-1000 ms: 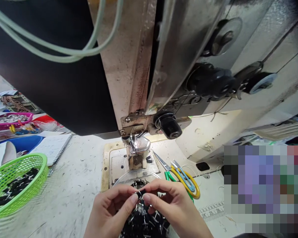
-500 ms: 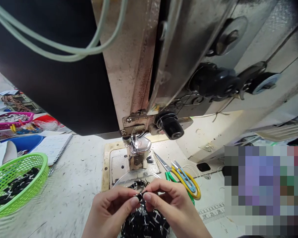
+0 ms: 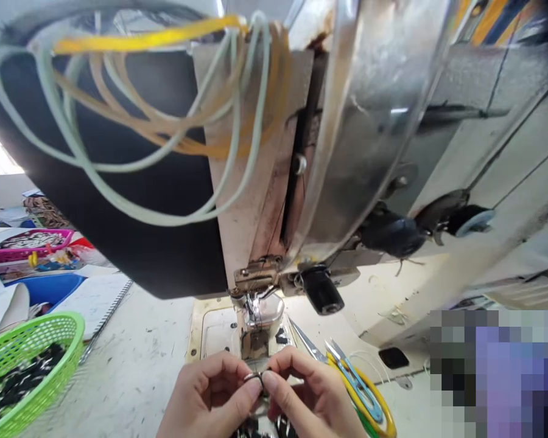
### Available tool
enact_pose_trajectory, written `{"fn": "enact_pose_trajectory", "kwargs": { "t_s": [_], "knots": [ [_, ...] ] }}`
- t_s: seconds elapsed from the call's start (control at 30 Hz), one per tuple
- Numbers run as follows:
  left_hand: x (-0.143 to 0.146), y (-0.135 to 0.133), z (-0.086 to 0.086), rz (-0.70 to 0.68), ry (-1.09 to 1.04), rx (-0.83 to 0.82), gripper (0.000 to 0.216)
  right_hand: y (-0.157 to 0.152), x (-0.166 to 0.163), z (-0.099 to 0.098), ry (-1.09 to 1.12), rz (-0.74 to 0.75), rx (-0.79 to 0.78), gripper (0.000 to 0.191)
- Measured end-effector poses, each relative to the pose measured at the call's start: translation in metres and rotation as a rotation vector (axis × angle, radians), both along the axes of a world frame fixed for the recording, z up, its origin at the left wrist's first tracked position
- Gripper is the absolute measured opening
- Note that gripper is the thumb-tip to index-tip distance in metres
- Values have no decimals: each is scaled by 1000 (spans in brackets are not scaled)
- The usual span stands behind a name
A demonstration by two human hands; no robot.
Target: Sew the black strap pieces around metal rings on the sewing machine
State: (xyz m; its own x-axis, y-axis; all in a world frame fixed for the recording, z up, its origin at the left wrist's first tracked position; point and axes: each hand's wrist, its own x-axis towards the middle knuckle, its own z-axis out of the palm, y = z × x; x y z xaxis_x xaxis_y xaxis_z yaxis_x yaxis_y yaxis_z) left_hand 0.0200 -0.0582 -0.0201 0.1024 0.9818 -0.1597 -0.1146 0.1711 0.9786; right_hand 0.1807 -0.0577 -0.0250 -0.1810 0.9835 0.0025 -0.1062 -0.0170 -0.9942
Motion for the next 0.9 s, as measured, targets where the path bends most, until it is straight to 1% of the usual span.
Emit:
{"fn": "enact_pose_trajectory", "kwargs": {
  "t_s": [0.07, 0.13, 0.2, 0.27, 0.3, 0.37, 0.43, 0.5, 0.63, 0.73, 0.9],
  "knots": [
    [2, 12, 9, 17, 0, 34, 31, 11, -3, 5, -25, -18, 50, 34],
    [6, 24, 17, 55, -48, 51, 29, 22, -5, 9, -77, -58, 145, 32],
    [10, 35, 23, 103, -124, 38, 29, 31, -4, 11, -195, -162, 319, 27],
    [13, 44, 24, 151, -218, -16, 29, 38, -1, 10, -354, -287, 547, 17],
    [14, 48, 23, 180, -260, -53, 28, 40, 2, 9, -426, -327, 658, 15],
    [14, 54, 19, 246, -315, -123, 25, 43, 8, 6, -536, -355, 839, 18],
    [14, 58, 17, 304, -331, -164, 22, 44, 13, 3, -613, -365, 958, 26],
    [13, 60, 15, 328, -341, -174, 20, 45, 16, -2, -670, -385, 1013, 31],
    [9, 62, 10, 330, -377, -180, 18, 46, 17, -7, -759, -355, 1035, 37],
    [5, 64, 4, 300, -407, -180, 18, 47, 16, -3, -804, -356, 1062, 36],
    [2, 65, -3, 256, -432, -181, 21, 47, 15, 4, -842, -413, 1137, 36]
  ]
}}
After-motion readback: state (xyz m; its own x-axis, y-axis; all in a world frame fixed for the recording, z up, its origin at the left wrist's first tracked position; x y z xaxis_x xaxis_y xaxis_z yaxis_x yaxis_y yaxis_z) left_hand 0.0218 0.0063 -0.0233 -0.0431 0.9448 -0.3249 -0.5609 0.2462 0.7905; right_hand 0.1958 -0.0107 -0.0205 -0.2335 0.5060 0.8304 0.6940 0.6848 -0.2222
